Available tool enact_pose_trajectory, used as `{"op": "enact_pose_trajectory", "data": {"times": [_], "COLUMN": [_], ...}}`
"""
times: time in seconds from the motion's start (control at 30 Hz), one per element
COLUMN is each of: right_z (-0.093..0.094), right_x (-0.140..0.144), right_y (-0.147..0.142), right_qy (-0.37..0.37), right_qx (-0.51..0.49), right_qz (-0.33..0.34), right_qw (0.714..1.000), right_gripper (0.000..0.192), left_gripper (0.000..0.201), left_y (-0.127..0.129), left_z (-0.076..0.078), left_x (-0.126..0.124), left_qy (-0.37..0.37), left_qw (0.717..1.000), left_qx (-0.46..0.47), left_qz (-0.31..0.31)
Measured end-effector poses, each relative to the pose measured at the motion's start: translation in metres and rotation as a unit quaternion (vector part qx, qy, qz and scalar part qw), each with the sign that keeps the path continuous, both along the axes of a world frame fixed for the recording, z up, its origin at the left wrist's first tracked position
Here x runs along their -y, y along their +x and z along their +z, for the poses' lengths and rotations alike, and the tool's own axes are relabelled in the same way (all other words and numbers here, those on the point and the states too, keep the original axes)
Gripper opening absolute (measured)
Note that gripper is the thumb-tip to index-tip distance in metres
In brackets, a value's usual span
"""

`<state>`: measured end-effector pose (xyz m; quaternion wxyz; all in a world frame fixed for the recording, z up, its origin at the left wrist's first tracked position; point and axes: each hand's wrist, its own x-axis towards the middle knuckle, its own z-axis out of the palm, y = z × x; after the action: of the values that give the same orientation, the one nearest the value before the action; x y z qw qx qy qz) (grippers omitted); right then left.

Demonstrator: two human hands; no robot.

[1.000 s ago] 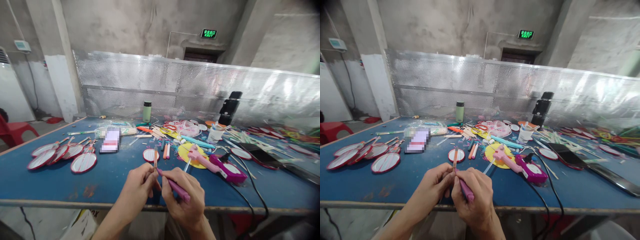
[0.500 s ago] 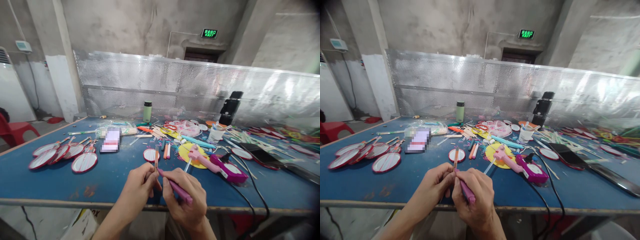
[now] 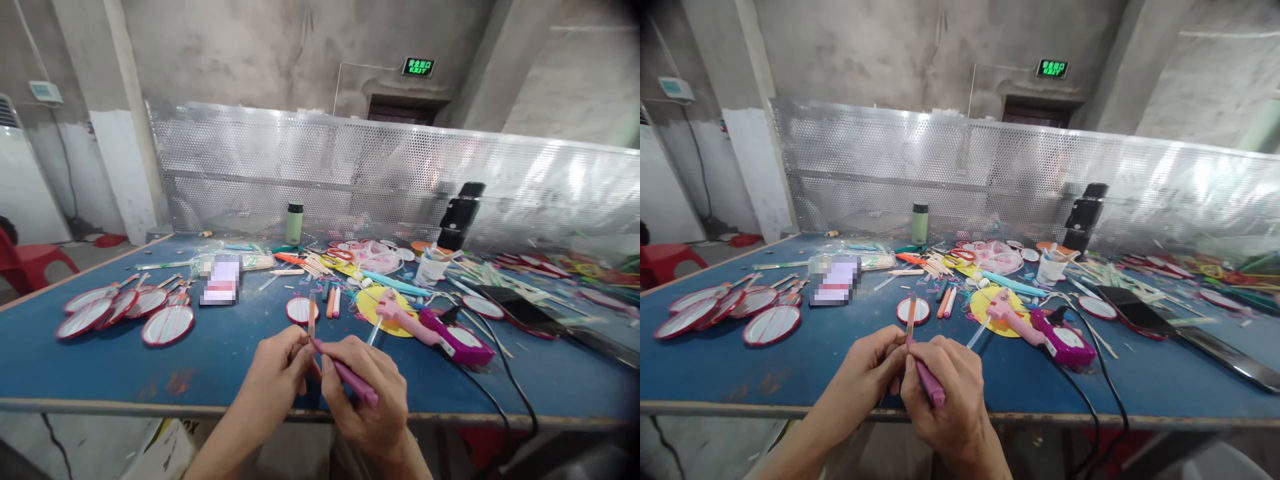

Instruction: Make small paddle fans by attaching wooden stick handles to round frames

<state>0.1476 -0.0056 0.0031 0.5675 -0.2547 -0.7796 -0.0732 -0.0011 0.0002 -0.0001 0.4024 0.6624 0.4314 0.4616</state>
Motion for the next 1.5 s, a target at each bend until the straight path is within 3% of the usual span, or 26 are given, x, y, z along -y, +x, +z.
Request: {"op": "enact_pose_trajectory", "data": {"times": [1.5], "right_z": [0.0005], "right_x": [0.0009], "right_y": [0.0003], "right_qy": [0.000], "right_qx": [-0.011], "right_qz": [-0.020], "right_qw": [1.000], "right_gripper": [0.016], "left_gripper": [0.035], "left_y": [0.0004], "left_z": [0.0011], "left_x": [0.0010], "left_qy": [-0.007], "left_qw": [1.000], "left_qx": [0.011], "left_qz": [-0.001]}}
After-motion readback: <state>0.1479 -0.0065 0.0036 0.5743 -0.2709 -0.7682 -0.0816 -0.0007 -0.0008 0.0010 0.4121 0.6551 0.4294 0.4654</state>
